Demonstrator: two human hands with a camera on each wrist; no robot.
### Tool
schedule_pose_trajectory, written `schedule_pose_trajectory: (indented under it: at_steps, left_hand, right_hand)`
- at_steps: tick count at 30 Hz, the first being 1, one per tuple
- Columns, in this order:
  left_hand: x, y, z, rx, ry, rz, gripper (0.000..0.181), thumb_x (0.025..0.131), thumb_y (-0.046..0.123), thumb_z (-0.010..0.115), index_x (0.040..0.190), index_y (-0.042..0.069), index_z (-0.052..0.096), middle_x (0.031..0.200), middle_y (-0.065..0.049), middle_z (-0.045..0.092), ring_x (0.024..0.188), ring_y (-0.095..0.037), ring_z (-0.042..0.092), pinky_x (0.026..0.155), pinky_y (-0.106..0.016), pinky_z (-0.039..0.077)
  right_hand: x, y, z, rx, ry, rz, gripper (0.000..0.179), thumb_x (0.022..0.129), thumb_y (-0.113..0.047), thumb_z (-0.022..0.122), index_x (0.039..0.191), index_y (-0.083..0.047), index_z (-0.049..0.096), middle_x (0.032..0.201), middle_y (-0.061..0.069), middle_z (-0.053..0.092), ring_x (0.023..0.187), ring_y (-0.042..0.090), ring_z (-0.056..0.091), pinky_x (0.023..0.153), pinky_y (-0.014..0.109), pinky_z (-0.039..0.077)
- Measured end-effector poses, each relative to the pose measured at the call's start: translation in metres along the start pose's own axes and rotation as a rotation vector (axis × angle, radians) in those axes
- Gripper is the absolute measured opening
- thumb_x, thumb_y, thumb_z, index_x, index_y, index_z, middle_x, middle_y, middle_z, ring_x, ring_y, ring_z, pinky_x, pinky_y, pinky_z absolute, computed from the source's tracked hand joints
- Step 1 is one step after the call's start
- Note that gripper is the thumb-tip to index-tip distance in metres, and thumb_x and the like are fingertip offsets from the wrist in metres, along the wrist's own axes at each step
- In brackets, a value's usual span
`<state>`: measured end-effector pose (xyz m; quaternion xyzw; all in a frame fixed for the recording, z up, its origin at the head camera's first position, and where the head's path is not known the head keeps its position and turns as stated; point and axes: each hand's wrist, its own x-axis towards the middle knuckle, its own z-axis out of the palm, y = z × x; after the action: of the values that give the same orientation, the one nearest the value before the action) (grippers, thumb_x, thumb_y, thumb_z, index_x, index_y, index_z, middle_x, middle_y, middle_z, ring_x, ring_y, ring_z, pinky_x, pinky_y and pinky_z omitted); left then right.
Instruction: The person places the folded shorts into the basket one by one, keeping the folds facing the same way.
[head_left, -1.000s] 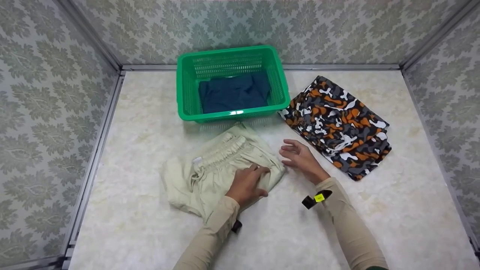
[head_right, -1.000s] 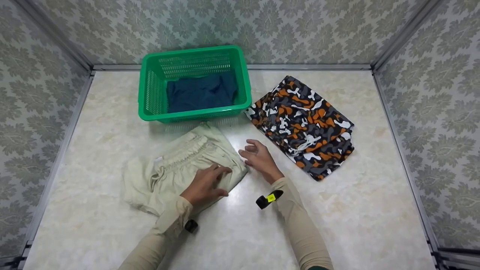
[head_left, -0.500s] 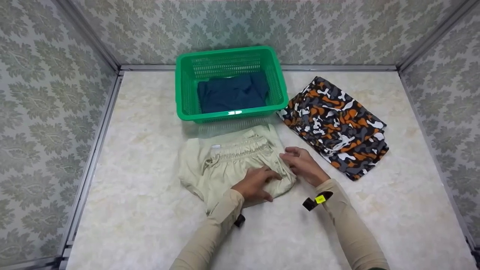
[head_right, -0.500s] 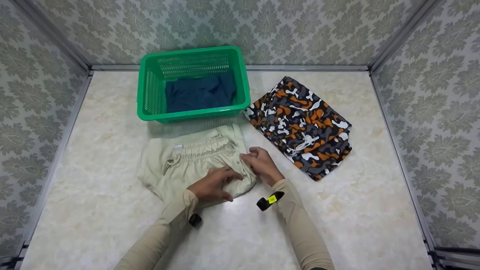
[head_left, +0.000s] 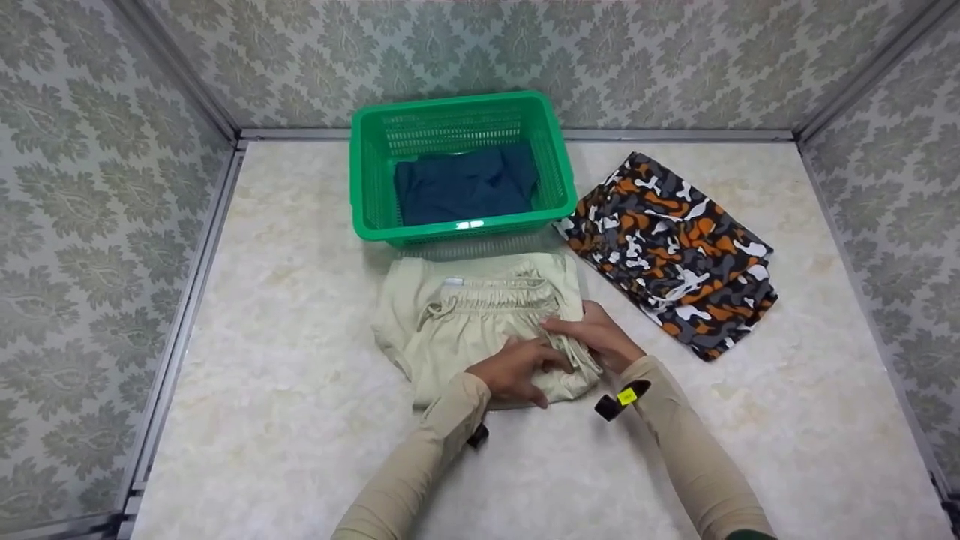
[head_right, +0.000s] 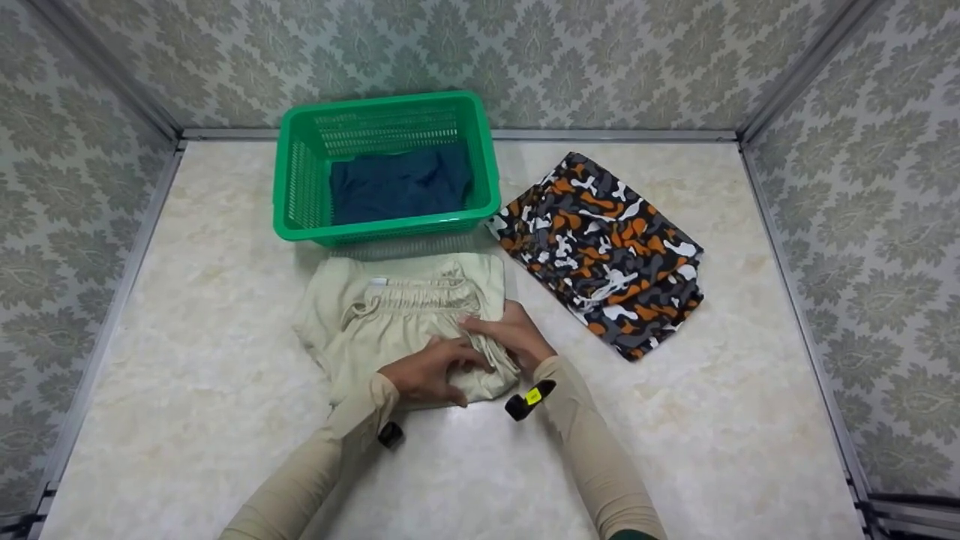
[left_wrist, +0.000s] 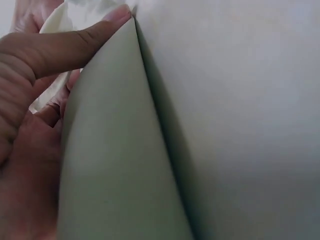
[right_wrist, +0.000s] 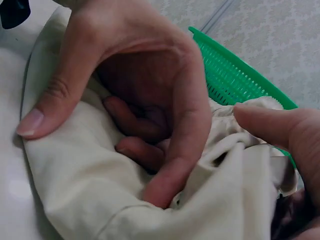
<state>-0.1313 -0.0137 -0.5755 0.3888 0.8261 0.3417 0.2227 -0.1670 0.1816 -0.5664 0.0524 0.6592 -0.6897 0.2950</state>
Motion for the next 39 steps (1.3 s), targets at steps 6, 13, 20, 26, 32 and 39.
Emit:
schedule_pose_trajectory:
  at_steps: [6, 13, 20, 26, 32, 39]
  left_hand:
    - [-0.011, 0.006, 0.004, -0.057, 0.041, -0.003, 0.053, 0.077, 0.015, 0.089, 0.126, 0.016, 0.069, 0.111, 0.001, 0.064, 0.097, -0.010, 0.055, 0.086, -0.023, 0.042]
    - [-0.063, 0.012, -0.016, -0.051, 0.620, -0.152, 0.034, 0.092, 0.017, 0.075, 0.125, 0.010, 0.070, 0.111, -0.015, 0.062, 0.102, -0.030, 0.057, 0.090, -0.044, 0.046]
    - [-0.107, -0.009, -0.030, -0.124, 1.015, -0.761, 0.064, 0.088, 0.037, 0.078, 0.144, 0.017, 0.056, 0.144, -0.025, 0.040, 0.128, -0.043, 0.039, 0.102, -0.060, 0.035]
    - [-0.112, -0.018, -0.035, -0.405, 0.998, -0.856, 0.105, 0.085, 0.045, 0.079, 0.161, 0.010, 0.017, 0.156, -0.029, 0.028, 0.142, -0.045, 0.032, 0.111, -0.059, 0.033]
    - [-0.109, -0.028, -0.047, -0.751, 0.908, -0.792, 0.105, 0.084, 0.038, 0.083, 0.158, 0.006, 0.016, 0.156, -0.024, 0.030, 0.142, -0.037, 0.036, 0.114, -0.050, 0.034]
    - [-0.103, -0.031, -0.051, -0.811, 0.719, -0.779, 0.080, 0.085, 0.037, 0.082, 0.147, 0.005, 0.042, 0.147, -0.015, 0.047, 0.135, -0.030, 0.046, 0.111, -0.044, 0.039]
  right_hand:
    - [0.002, 0.008, 0.002, -0.160, 0.062, -0.093, 0.040, 0.089, -0.020, 0.080, 0.123, -0.003, 0.068, 0.114, 0.013, 0.073, 0.100, 0.025, 0.070, 0.086, 0.034, 0.057]
    - [-0.004, 0.006, -0.008, -0.408, 0.100, -0.242, 0.025, 0.097, -0.028, 0.071, 0.093, -0.004, 0.069, 0.072, 0.003, 0.062, 0.067, 0.018, 0.059, 0.066, 0.032, 0.052]
    - [-0.007, -0.003, -0.020, -0.566, 0.232, -0.231, 0.045, 0.095, -0.050, 0.068, 0.074, -0.012, 0.058, 0.058, -0.004, 0.052, 0.054, 0.015, 0.054, 0.057, 0.032, 0.049]
    - [0.000, -0.006, -0.021, -0.337, 0.213, -0.143, 0.053, 0.093, -0.057, 0.067, 0.066, -0.014, 0.051, 0.053, -0.003, 0.048, 0.049, 0.014, 0.053, 0.054, 0.030, 0.049]
    - [0.003, -0.006, -0.024, -0.059, 0.157, 0.010, 0.047, 0.095, -0.053, 0.066, 0.082, -0.008, 0.062, 0.068, 0.002, 0.065, 0.061, 0.015, 0.065, 0.061, 0.031, 0.056]
    - [-0.001, -0.005, -0.034, 0.163, -0.006, 0.130, 0.070, 0.099, -0.042, 0.065, 0.150, -0.002, 0.038, 0.123, 0.015, 0.061, 0.104, 0.022, 0.066, 0.090, 0.034, 0.055]
